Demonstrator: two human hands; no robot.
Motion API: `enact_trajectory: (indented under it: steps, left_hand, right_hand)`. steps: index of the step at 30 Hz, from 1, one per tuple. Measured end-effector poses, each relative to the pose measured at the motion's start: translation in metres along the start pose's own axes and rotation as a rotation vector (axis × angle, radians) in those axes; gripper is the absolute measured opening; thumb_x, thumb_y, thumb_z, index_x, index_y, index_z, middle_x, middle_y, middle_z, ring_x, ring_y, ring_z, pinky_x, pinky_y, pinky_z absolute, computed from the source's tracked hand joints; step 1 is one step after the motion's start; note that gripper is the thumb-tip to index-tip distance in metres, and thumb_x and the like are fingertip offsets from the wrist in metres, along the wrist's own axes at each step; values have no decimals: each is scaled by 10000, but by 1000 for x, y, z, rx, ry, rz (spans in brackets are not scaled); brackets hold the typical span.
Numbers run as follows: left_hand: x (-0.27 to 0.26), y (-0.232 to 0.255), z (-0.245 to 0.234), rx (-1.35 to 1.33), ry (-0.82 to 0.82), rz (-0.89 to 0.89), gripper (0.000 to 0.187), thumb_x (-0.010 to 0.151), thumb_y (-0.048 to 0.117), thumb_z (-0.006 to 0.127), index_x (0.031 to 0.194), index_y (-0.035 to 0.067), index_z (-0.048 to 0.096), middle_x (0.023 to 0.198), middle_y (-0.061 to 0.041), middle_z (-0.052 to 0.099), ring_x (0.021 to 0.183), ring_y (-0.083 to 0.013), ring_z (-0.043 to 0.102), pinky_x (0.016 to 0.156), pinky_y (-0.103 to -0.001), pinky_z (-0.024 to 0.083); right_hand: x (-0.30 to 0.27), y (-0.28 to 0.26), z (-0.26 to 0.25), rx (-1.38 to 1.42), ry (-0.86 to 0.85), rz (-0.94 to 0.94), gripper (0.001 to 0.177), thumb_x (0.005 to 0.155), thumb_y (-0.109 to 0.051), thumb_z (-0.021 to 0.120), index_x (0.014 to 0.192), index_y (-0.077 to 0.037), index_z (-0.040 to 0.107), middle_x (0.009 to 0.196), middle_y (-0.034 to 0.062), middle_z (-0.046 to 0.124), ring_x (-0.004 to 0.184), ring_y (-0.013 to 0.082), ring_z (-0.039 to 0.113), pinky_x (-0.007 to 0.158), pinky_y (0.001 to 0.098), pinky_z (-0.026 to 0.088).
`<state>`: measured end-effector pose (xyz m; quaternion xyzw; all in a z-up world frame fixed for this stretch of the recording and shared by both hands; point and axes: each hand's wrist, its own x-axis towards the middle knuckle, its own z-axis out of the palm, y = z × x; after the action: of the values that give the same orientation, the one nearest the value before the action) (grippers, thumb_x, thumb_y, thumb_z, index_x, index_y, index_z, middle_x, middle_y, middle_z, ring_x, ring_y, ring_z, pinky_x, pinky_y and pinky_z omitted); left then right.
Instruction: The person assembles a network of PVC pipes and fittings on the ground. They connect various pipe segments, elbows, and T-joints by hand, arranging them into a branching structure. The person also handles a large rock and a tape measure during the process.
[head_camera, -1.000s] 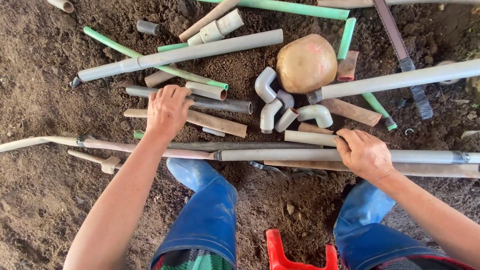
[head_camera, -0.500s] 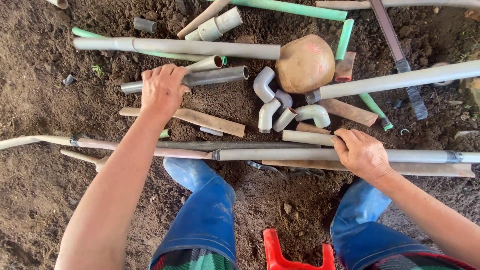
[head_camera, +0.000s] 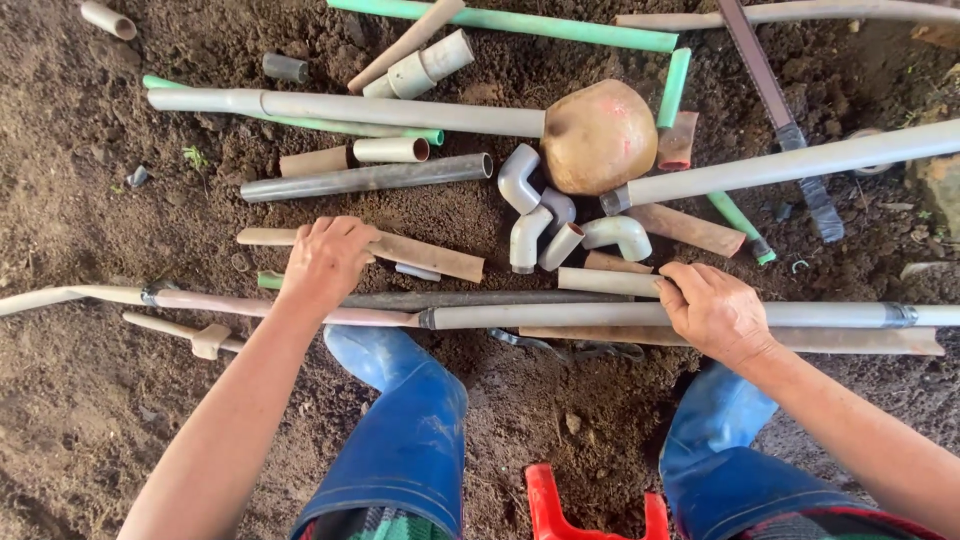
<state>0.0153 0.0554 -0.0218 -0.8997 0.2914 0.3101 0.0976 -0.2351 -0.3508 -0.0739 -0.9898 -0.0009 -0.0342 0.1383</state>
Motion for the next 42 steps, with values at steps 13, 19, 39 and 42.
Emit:
enact_trajectory:
  steps: [13,19,39,42]
  left_hand:
    - [32,-35,-35,134,475,8,53,977,180,582,993,191,631,941,-19,654,978,-184,640,880,-351,508]
    - [15,26,-54,-50,314,48,76,925,171,618,873,120,639,831,-68,623,805,-180,647,726,-310,546]
    - [9,43,-18,-342,129,68,258,861,134,628,1108,81,571,996,-126,584,957,-256,622,830,-366,535]
    - [9,49,-42,-566,316,17,256,873,53,633,1099,-9,530,978,-197,594,932,-324,622,771,-399,548]
  right_hand:
    - [2,-4,-4,41,-47,16,209,936,-343,551,980,-155,630,750,41,630,733,217,673,681,299,543]
    - [3,-3,-4,44,-47,18,207,932,-349,551,987,-163,623,747,23,620,730,202,671,675,286,541]
    - [3,-1,-2,19,-14,-3,217,922,-358,561,972,-158,627,738,35,619,715,211,669,664,287,541]
    - [4,-2,-2,30,-11,3,208,923,-354,565,969,-161,628,740,25,622,718,205,670,671,285,541]
